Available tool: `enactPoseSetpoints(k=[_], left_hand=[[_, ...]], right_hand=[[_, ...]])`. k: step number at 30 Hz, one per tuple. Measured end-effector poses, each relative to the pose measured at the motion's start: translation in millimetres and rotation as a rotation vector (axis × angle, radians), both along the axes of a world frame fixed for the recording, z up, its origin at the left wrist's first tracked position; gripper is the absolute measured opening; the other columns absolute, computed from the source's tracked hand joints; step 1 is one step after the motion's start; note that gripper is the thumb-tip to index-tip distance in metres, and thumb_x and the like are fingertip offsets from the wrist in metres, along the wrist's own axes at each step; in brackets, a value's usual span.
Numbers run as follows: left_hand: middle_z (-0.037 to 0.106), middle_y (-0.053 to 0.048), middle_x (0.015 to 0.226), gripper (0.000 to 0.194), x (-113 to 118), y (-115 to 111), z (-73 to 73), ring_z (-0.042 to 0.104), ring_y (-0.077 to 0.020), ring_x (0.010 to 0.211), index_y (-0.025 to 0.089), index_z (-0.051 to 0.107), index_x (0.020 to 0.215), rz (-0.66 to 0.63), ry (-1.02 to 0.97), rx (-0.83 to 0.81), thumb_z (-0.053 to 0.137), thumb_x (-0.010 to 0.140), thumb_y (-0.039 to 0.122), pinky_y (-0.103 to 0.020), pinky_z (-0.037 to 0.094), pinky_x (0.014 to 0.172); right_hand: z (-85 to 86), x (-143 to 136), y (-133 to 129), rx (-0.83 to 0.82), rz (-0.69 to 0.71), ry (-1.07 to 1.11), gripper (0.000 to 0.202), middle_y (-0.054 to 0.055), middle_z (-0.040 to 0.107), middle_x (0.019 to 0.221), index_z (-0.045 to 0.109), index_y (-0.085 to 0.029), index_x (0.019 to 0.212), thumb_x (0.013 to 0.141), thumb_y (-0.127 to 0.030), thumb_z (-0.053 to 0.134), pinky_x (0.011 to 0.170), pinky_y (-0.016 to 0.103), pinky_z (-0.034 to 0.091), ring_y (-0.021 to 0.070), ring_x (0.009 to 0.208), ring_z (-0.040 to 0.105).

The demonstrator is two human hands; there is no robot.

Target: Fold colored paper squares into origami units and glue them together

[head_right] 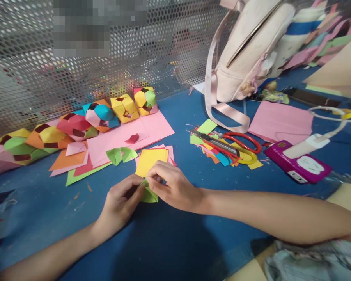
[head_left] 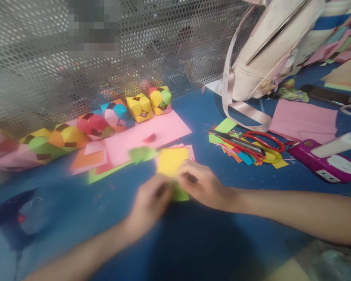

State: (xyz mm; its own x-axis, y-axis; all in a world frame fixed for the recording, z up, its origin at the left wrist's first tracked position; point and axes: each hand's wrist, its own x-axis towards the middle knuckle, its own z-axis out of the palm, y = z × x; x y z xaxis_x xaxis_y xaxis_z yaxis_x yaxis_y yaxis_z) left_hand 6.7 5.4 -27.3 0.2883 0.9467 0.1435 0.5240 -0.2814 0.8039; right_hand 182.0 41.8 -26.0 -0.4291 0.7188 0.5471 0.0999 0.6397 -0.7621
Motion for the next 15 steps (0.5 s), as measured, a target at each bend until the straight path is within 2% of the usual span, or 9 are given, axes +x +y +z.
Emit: enactPoseSetpoints(k=[5,11,15], left_hand=[[0.058,0.0,0.075,0.011,-0.9,-1.9,0.5,0.052,-0.0097,0.064,0.018,0.058,0.082,0.02,-0.037,0.014,0.049,0.084,0.012,-0.02,0.041,0.059],[0.059,0.001,0.076,0.011,1.9,0.5,4.3,0.051,-0.0101,0.065,0.018,0.059,0.086,0.025,-0.076,-0.089,0.051,0.081,0.012,-0.02,0.04,0.058],[0.059,0.001,0.074,0.005,1.2,1.2,0.0,0.053,-0.0104,0.064,0.018,0.059,0.081,0.102,-0.139,-0.106,0.054,0.081,0.017,-0.021,0.042,0.059]], right_hand=[[-1.2,-0.7,0.6,0.0,0.004,-0.034,0.014,0.001,0.052,0.07,0.049,-0.017,0.073,0.087,-0.019,0.05,0.062,0.023,0.042,0.0106,0.066,0.049],[-3.7,-1.2,0.7,0.045,-0.053,-0.043,0.018,0.0,0.051,0.065,0.047,-0.017,0.07,0.088,-0.019,0.048,0.06,0.022,0.041,0.0103,0.063,0.048],[-3.4,-1.5,-0.3,0.014,-0.03,-0.058,0.013,0.0,0.053,0.069,0.049,-0.017,0.074,0.087,-0.021,0.05,0.062,0.022,0.042,0.0107,0.066,0.05]])
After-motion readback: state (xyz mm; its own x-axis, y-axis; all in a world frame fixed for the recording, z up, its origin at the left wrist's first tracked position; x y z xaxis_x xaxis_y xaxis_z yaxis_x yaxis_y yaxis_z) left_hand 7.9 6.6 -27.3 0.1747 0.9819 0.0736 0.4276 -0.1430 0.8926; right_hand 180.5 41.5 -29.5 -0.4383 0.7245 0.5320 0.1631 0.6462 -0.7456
